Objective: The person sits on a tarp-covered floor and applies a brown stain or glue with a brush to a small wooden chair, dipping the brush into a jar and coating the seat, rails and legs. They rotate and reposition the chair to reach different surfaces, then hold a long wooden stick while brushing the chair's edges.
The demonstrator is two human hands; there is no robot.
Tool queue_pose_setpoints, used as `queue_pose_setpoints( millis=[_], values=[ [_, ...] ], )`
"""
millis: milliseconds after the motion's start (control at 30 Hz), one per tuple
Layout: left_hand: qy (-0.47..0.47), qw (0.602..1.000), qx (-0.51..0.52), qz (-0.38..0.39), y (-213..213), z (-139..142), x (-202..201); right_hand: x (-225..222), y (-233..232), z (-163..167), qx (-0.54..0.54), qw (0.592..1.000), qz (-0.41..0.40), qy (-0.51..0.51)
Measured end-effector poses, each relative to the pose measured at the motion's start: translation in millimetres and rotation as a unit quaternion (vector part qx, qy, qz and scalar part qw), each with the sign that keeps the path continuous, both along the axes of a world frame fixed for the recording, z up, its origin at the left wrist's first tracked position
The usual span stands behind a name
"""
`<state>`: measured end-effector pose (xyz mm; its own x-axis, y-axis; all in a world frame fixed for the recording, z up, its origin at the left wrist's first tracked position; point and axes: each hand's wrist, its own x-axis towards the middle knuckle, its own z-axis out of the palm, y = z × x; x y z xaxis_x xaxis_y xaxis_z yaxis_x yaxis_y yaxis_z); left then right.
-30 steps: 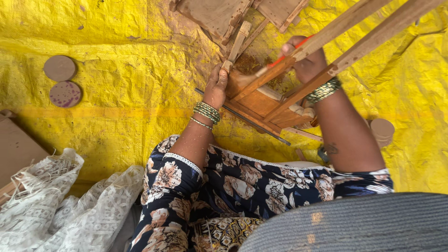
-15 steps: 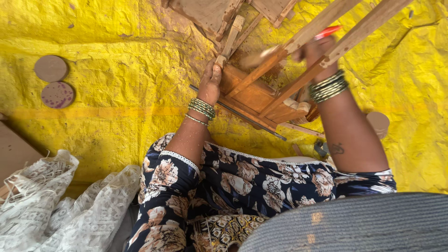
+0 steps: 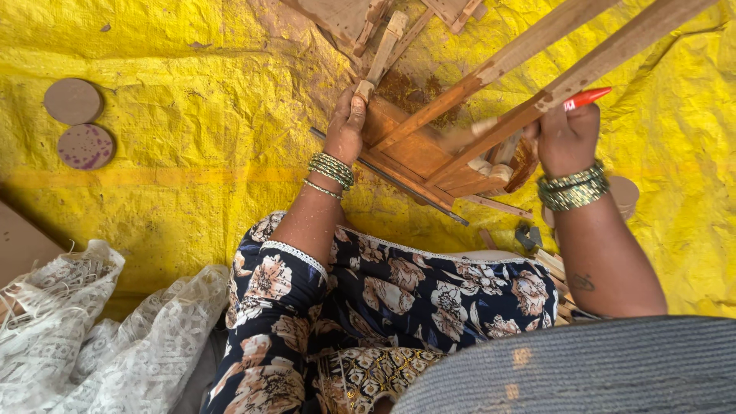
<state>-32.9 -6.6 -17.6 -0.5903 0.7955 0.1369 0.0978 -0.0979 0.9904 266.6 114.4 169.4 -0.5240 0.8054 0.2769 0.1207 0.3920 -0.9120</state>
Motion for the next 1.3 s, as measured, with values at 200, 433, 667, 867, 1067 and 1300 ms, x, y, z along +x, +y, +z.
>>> queue_pose_setpoints(
  millis=[200,433,667,867,1067,1300],
  values=[
    [-0.026,0.999,0.032,-0.013,0.7,-2.2,-1.0,-57.5,34.6,-35.2,-0.012,0.996,0.088,0.029],
    [-0.026,0.999,0.042,-0.005,2.5,-7.6,0.3,-42.6,72.0,-50.6,-0.051,0.986,0.154,-0.048],
    [-0.053,0.998,0.036,-0.012,3.0,-10.1,0.6,-54.8,69.6,-52.5,0.009,0.998,0.069,-0.005],
    [-0.053,0.998,0.021,-0.012,3.3,-13.9,-3.3,-46.2,34.0,-33.3,-0.021,0.987,0.157,-0.03],
    [-0.064,0.997,0.047,-0.021,4.3,-13.9,-3.6,29.9,18.1,2.4,-0.031,0.992,0.086,-0.086],
    [-0.035,0.999,0.023,-0.019,0.5,-10.9,-6.3,57.5,6.1,19.6,0.007,0.999,0.027,0.039]
  ],
)
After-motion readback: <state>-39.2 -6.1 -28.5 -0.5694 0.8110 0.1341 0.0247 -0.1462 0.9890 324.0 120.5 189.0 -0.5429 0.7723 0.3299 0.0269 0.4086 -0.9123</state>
